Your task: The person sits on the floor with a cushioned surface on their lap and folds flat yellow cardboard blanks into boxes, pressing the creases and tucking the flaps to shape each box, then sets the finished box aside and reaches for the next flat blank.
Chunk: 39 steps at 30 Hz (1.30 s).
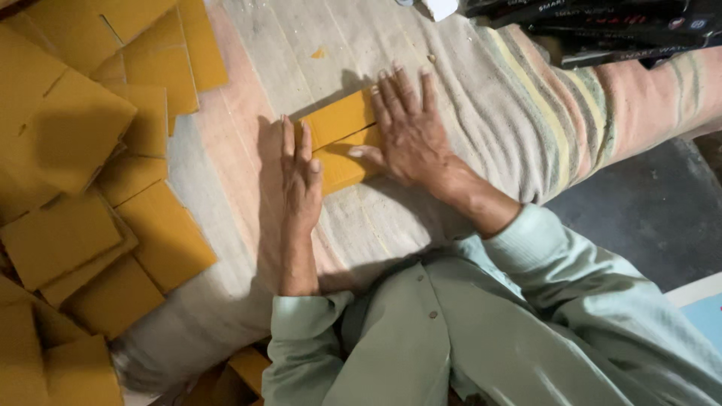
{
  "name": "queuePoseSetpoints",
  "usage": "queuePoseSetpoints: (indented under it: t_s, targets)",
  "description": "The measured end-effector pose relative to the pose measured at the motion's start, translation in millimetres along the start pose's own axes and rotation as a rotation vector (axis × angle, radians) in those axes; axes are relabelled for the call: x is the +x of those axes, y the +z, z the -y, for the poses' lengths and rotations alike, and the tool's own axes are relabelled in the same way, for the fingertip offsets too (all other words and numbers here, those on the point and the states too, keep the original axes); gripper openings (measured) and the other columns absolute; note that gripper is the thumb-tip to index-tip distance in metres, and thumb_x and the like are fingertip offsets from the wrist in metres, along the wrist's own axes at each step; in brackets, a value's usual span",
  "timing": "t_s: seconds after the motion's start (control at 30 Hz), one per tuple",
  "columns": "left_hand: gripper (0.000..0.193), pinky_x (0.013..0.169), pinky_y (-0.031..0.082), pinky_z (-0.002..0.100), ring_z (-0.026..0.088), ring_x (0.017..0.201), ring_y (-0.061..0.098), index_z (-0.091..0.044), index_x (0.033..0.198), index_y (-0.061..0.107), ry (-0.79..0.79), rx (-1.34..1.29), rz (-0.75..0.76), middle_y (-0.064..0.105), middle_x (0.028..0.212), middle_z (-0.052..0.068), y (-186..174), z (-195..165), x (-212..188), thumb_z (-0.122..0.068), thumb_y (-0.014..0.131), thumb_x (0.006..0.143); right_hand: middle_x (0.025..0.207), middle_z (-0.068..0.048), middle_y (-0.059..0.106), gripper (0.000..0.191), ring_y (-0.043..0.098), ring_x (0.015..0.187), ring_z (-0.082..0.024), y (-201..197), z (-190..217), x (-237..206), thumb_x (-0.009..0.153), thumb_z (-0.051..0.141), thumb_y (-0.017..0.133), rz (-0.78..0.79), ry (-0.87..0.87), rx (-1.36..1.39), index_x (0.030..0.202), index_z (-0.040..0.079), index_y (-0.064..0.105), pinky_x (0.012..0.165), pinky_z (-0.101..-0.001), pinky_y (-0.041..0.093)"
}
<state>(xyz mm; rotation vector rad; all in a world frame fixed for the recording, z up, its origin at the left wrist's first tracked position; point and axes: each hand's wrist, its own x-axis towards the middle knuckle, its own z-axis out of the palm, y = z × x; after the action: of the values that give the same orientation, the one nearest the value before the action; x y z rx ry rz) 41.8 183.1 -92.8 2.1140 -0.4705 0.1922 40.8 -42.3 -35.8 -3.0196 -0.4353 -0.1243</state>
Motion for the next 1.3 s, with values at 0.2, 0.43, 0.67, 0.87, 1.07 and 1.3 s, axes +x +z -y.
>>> queuePoseSetpoints:
  t_s: [0.2,0.43,0.67,0.87,1.07,1.3]
  targets:
    - [0.095,0.128,0.027,0.044,0.034,0.159,0.025,-0.009,0.164,0.035,-0.084,-0.162,-0.053,0.019,0.177,0.016,4.8,2.4,0.0,-0.078,0.015,0.101,0.165,-0.027,0.022,0.083,0.011,0.154,-0.041,-2.2,51.6,52.6,0.103,0.060,0.030,0.091,-0.124,0.079,0.157,-0.003,0.029,0.123,-0.0542,0.005]
    - [0.103,0.130,0.021,0.042,0.035,0.160,0.019,0.002,0.166,0.019,-0.066,-0.096,-0.027,0.008,0.176,0.019,2.2,1.9,3.3,-0.079,0.020,0.101,0.165,-0.024,0.024,0.073,0.015,0.154,-0.040,-4.7,55.2,58.0,0.103,0.052,0.033,0.101,-0.160,0.073,0.157,0.004,0.035,0.124,-0.0537,0.008]
    - [0.085,0.128,0.017,0.047,0.039,0.158,0.015,0.008,0.161,0.023,-0.145,0.305,0.081,0.017,0.171,0.023,-6.1,-17.9,7.2,-0.058,0.031,0.108,0.146,-0.025,0.046,0.053,0.035,0.139,-0.045,-12.6,0.9,43.8,0.101,0.040,0.044,0.011,0.037,0.109,0.138,0.004,0.053,0.110,-0.0610,0.025]
    - [0.046,0.113,0.034,0.057,0.038,0.129,0.052,-0.003,0.123,0.062,-0.231,0.736,0.113,0.062,0.131,0.019,10.2,-38.5,53.6,-0.042,0.047,0.104,0.112,-0.023,0.060,0.036,0.055,0.107,-0.041,-10.1,-7.4,34.4,0.102,0.033,0.055,-0.120,-0.051,0.200,0.119,0.001,0.061,0.091,-0.0526,0.045]
    - [0.038,0.103,0.039,0.057,0.038,0.105,0.062,-0.007,0.098,0.070,-0.098,0.738,-0.024,0.070,0.105,0.018,52.4,-64.1,49.2,-0.037,0.047,0.105,0.103,-0.022,0.063,0.035,0.056,0.102,-0.043,-6.7,-8.7,-4.0,0.103,0.032,0.055,-0.257,-0.161,0.163,0.113,0.000,0.065,0.094,-0.0584,0.042]
    - [0.038,0.098,0.042,0.053,0.037,0.106,0.061,-0.006,0.099,0.069,-0.140,0.660,0.021,0.070,0.107,0.017,52.8,-57.1,28.8,-0.035,0.045,0.107,0.127,-0.031,0.059,0.046,0.046,0.132,-0.052,11.3,10.6,-16.0,0.102,0.039,0.051,-0.295,-0.013,-0.062,0.124,0.001,0.065,0.116,-0.0682,0.022]
